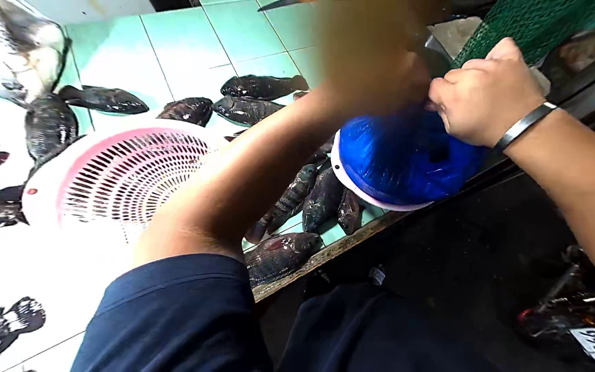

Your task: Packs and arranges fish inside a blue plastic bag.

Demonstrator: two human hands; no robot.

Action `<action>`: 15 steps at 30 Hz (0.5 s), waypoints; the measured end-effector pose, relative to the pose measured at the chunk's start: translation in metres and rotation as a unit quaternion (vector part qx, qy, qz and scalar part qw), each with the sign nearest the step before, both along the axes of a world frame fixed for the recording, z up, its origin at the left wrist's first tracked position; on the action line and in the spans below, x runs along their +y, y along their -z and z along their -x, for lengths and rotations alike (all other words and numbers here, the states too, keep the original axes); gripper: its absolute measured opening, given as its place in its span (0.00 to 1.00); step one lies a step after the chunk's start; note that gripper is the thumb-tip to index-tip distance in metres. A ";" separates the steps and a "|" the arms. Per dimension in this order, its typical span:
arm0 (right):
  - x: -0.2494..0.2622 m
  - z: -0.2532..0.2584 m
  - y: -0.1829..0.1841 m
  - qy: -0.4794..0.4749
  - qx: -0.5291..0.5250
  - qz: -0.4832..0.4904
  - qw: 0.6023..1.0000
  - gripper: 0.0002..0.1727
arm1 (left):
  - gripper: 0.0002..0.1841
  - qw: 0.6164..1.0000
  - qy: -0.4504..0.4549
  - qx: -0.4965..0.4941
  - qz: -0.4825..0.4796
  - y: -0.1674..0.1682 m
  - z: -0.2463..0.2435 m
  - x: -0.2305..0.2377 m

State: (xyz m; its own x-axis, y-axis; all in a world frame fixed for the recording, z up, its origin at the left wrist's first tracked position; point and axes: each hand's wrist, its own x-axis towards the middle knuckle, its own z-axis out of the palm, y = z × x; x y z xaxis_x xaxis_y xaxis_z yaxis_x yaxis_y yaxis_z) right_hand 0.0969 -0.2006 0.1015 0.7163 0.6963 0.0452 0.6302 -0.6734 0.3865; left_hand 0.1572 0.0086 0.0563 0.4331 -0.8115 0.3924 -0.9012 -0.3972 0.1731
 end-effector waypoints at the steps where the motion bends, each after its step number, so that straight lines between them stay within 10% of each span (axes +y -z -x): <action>1: -0.002 0.003 0.004 0.005 0.010 -0.011 1.000 0.22 | 0.14 1.000 0.013 -0.016 0.012 0.006 -0.002 0.000; 6: -0.034 0.024 0.055 -0.014 0.071 -0.076 0.994 0.21 | 0.15 0.998 -0.025 -0.021 0.048 0.042 0.006 0.007; 15: -0.053 -0.016 0.022 -0.016 0.184 -0.183 0.965 0.13 | 0.16 0.954 -0.161 0.017 0.254 0.044 0.049 -0.020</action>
